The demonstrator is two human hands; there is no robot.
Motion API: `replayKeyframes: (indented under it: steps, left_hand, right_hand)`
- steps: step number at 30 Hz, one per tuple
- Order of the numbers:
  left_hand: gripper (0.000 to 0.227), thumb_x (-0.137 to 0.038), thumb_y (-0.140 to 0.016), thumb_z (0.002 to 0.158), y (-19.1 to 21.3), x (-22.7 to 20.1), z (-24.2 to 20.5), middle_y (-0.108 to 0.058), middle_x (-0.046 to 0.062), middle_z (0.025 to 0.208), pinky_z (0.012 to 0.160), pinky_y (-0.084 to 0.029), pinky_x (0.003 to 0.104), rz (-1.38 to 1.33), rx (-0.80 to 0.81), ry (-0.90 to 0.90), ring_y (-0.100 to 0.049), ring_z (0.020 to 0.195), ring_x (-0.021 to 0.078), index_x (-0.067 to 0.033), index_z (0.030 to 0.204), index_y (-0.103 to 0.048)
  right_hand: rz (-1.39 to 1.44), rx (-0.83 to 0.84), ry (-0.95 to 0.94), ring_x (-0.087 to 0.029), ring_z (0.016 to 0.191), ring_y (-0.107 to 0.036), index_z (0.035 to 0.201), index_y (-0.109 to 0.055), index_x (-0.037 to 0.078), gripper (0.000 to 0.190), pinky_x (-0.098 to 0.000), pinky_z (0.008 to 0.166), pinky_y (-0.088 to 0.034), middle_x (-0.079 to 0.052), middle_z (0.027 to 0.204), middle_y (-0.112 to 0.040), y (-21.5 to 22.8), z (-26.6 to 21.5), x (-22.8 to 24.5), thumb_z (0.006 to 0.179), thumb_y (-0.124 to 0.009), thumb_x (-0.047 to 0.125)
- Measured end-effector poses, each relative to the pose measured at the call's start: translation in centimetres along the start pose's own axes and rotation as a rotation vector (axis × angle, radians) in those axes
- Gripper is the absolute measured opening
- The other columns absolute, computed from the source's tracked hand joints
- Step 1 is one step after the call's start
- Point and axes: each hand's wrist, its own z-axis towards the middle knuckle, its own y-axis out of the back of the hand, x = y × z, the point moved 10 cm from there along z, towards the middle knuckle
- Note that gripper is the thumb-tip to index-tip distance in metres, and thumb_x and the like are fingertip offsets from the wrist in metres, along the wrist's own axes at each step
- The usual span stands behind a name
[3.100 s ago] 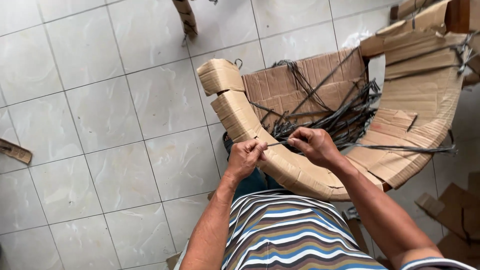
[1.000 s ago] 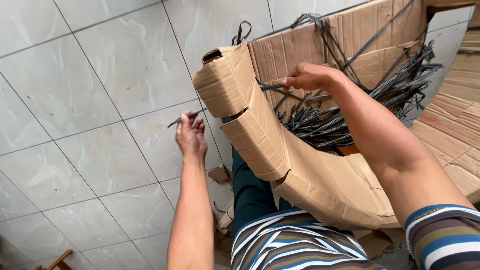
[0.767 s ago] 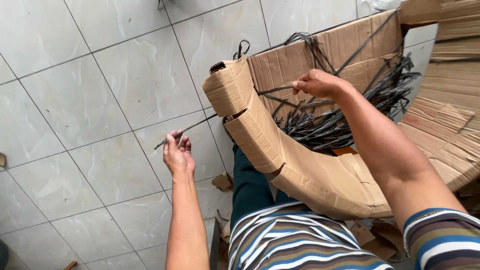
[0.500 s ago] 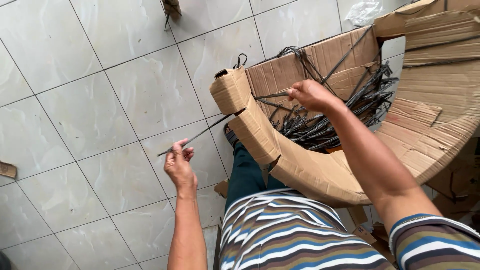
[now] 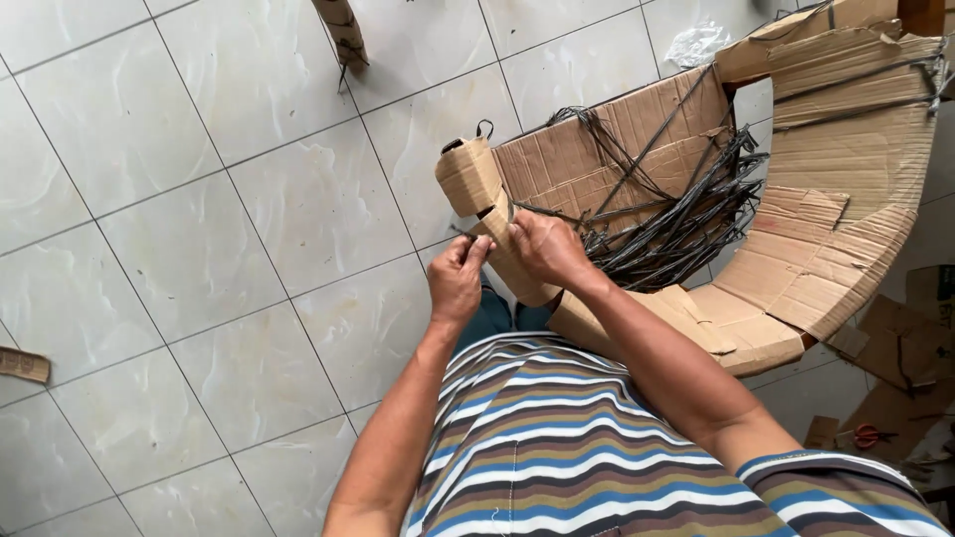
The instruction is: Binding a chair frame with black plastic or rattan strips over protective cardboard.
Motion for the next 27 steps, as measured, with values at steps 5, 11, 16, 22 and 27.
replayKeyframes:
  steps: [5, 11, 16, 22, 27]
  left_hand:
    - [0.020, -0.030, -0.071, 0.101, -1.3, 2.1, 0.9, -0.078, -0.002, 0.078, 0.080, -0.056, 0.027, 0.066, 0.015, 0.017, -0.066, 0.076, 0.0033, -0.0153, 0.090, -0.080]
    - [0.024, -0.031, -0.067, 0.103, -1.8, 2.8, 1.1, -0.076, 0.002, 0.074, 0.077, -0.055, 0.031, 0.147, 0.027, -0.006, -0.065, 0.074, 0.0073, -0.0151, 0.089, -0.078]
    - [0.022, -0.030, -0.066, 0.104, -3.0, 1.2, 1.6, -0.076, 0.002, 0.075, 0.074, -0.056, 0.031, 0.145, 0.031, -0.083, -0.064, 0.072, 0.0074, -0.0147, 0.095, -0.078]
    - [0.020, -0.025, -0.063, 0.104, -4.9, 0.4, 2.5, -0.072, 0.007, 0.068, 0.072, -0.059, 0.034, 0.194, 0.093, -0.189, -0.068, 0.068, 0.0131, -0.0114, 0.101, -0.077]
    - [0.021, -0.018, -0.062, 0.101, -6.4, 1.9, 2.3, -0.072, 0.007, 0.081, 0.085, -0.058, 0.039, 0.323, 0.228, -0.372, -0.073, 0.089, 0.0274, -0.0170, 0.084, -0.075]
  right_hand:
    - [0.114, -0.017, 0.017, -0.038, 0.099, -0.072, 0.099, -0.068, 0.021, 0.025, -0.0504, 0.083, -0.057, -0.014, 0.093, -0.073, -2.1, -0.1, -0.3, 0.104, -0.052, 0.039]
    - [0.150, -0.055, 0.095, -0.039, 0.095, -0.072, 0.096, -0.066, 0.016, 0.021, -0.0511, 0.080, -0.057, -0.016, 0.091, -0.073, -1.5, -1.4, 0.2, 0.104, -0.053, 0.030]
    - [0.149, -0.123, 0.180, -0.041, 0.090, -0.071, 0.098, -0.066, 0.017, 0.020, -0.0523, 0.073, -0.057, -0.016, 0.088, -0.071, 0.5, -2.7, 0.8, 0.105, -0.054, 0.031]
    - [0.000, -0.179, 0.278, -0.041, 0.095, -0.069, 0.101, -0.065, 0.019, 0.015, -0.0573, 0.074, -0.056, -0.016, 0.091, -0.070, 3.5, -3.7, 3.2, 0.102, -0.057, 0.031]
    - [0.014, -0.132, 0.352, -0.043, 0.085, -0.069, 0.090, -0.064, 0.016, 0.021, -0.0554, 0.068, -0.055, -0.017, 0.081, -0.066, 4.6, -3.6, 4.7, 0.103, -0.056, 0.031]
